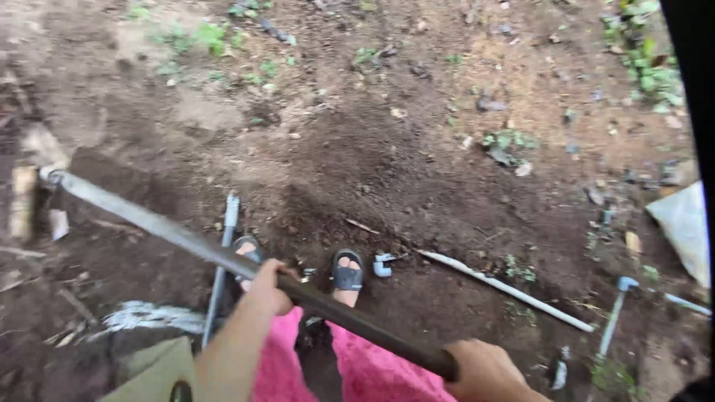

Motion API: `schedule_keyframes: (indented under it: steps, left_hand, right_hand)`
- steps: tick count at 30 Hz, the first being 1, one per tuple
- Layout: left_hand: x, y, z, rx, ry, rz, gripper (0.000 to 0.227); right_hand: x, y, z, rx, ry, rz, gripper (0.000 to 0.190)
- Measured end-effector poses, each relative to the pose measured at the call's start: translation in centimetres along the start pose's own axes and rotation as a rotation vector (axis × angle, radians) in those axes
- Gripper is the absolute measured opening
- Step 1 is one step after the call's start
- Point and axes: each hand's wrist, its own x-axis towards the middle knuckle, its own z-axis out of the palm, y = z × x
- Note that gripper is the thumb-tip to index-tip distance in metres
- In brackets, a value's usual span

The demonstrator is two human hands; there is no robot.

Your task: Using a hoe to move dirt and extending a trench to install and connect PVC pipes.

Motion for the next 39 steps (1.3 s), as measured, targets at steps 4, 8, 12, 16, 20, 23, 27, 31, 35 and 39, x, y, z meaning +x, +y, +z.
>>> schedule_keyframes:
  steps: [4,8,12,16,20,23,27,31,35,39]
  left_hand:
    - [-11.0,-3.7,0.7,-0.006,0.167,0.008,0.017]
    - [-10.1,2.7,0.9,-0.128,0.016,0.259,0.010]
    - [-26.2,8.3,3.2,-0.119,0.145,0.335,0.017]
    - [-28.9,10.4,4.4,-0.211,0.110,0.403,0.018]
    - [-18.6,7.6,5.0,-0.094,0.107,0.228,0.011]
    - [-8.3,1.3,5.0,0.081,0.126,-0.006,0.009]
    - [-9.7,-5.0,4.7,0.093,0.183,0.002,0.010]
    - [-9.5,-3.6,4.6,0.004,0.012,0.014,0.023]
    - [-15.0,-1.8,8.3,-0.069,0.076,0.123,0.017]
    - [-16.4,-1.5,10.5,-0.054,-0.015,0.231,0.018]
  right_hand:
    - [2.2,3.5,2.8,-0.028,-0.022,0.101,0.027]
    - [7.4,0.4,3.7,-0.048,0.132,0.024,0.028]
    - [4.4,-9.1,-6.2,0.057,0.046,-0.033,0.015]
    - [2.3,-10.9,-9.7,0.097,0.253,-0.133,0.024]
    - [0.1,-6.3,-7.4,0.086,0.219,0.008,0.027]
    - [-1.4,-1.6,-3.5,0.075,0.052,0.127,0.021]
    - [-3.2,1.5,-2.9,0.034,0.016,0.213,0.035]
    - [-3.4,0.6,-7.8,-0.075,0.054,0.161,0.019]
    - [-4.2,-1.1,-13.1,-0.072,0.226,0.143,0.025]
    - [-3.7,-2.3,-15.2,-0.065,0.252,0.146,0.024]
